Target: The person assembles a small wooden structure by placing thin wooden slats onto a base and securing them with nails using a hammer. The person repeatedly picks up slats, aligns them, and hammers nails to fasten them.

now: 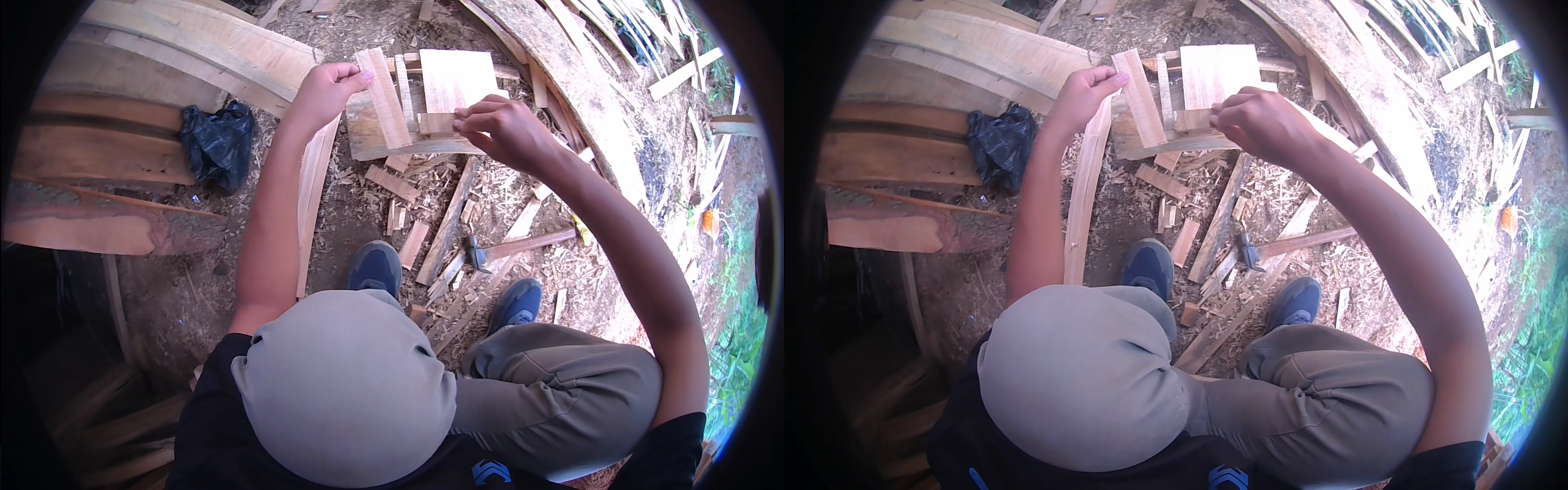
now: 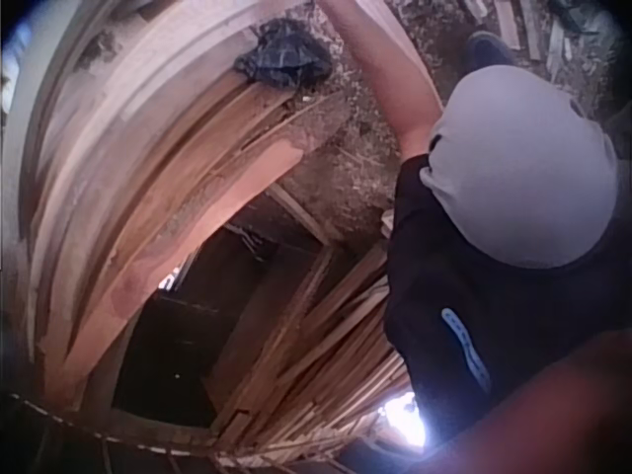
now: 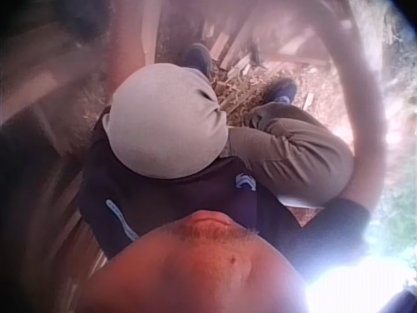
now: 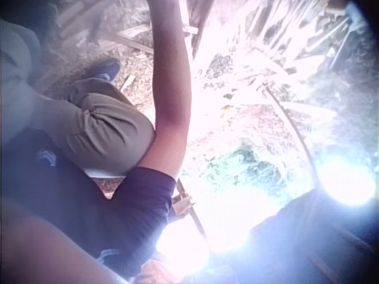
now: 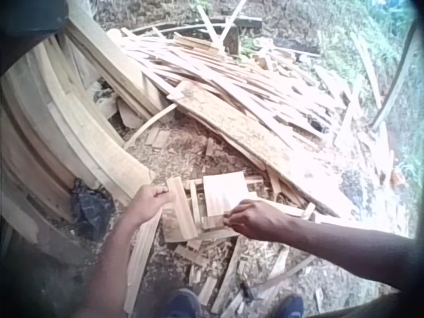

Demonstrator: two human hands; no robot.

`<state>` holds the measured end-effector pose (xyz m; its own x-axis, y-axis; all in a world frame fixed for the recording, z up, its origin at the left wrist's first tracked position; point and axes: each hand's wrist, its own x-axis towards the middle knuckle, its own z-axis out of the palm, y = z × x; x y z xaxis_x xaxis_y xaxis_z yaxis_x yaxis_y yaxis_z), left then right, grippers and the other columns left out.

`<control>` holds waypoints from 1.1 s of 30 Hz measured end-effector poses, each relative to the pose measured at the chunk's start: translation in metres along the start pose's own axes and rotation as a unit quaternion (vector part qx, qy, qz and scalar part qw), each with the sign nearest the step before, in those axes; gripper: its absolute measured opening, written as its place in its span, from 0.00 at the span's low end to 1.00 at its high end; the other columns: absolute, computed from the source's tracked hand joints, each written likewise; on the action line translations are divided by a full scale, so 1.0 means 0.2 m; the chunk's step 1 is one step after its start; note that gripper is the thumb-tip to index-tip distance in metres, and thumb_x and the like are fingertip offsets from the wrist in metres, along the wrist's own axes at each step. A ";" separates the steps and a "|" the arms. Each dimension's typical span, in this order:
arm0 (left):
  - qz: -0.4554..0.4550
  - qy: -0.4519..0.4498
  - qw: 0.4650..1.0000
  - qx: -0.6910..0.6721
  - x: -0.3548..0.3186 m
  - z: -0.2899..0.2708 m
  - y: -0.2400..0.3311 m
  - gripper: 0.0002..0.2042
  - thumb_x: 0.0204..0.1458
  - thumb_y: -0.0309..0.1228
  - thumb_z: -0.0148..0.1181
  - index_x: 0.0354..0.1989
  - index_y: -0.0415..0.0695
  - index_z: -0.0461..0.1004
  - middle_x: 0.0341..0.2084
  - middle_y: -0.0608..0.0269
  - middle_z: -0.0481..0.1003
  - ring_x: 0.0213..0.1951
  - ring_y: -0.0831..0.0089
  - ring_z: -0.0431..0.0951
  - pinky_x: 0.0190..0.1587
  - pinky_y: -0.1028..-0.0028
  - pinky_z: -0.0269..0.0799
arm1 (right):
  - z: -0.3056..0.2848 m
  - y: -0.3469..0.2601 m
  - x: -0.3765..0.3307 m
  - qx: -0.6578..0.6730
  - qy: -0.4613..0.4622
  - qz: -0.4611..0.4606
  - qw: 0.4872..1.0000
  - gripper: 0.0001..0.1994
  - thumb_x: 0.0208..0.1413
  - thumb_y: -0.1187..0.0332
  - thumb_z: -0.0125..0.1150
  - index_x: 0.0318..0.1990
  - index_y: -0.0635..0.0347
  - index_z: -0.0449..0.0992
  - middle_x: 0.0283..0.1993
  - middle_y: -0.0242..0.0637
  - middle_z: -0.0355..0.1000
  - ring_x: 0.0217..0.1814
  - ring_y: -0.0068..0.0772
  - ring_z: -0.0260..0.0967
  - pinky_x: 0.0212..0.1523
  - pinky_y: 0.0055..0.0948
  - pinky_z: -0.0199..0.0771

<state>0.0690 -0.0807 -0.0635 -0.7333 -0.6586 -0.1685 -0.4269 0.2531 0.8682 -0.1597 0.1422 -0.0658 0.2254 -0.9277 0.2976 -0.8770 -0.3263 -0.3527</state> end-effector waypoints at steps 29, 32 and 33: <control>-0.073 0.076 0.978 0.182 0.16 0.28 0.02 0.18 0.55 0.52 0.66 0.34 0.48 0.84 0.29 0.62 0.83 0.34 0.67 0.83 0.39 0.62 0.77 | -0.02 -0.01 0.02 0.004 -0.008 -0.001 1.000 0.10 0.63 0.67 0.63 0.32 0.60 0.85 0.42 0.40 0.84 0.42 0.40 0.81 0.46 0.38 0.85; -0.073 0.063 0.966 0.241 0.13 0.27 0.08 0.23 0.54 0.57 0.65 0.44 0.51 0.82 0.30 0.61 0.82 0.34 0.65 0.83 0.40 0.61 0.77 | -0.02 -0.01 0.02 -0.004 -0.013 0.003 1.000 0.09 0.62 0.68 0.64 0.32 0.60 0.85 0.43 0.39 0.84 0.43 0.39 0.82 0.46 0.37 0.86; -0.030 0.090 0.971 0.218 0.11 0.28 0.06 0.24 0.53 0.56 0.67 0.49 0.52 0.79 0.26 0.67 0.76 0.31 0.71 0.77 0.36 0.65 0.72 | -0.02 -0.01 0.02 -0.003 -0.009 0.000 1.000 0.08 0.62 0.68 0.64 0.33 0.60 0.85 0.43 0.39 0.84 0.43 0.39 0.82 0.46 0.36 0.86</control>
<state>0.0181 -0.0529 -0.0825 -0.6128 -0.7846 -0.0948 -0.6783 0.4606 0.5725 -0.1586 0.1403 -0.0604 0.2321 -0.9311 0.2813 -0.8799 -0.3243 -0.3473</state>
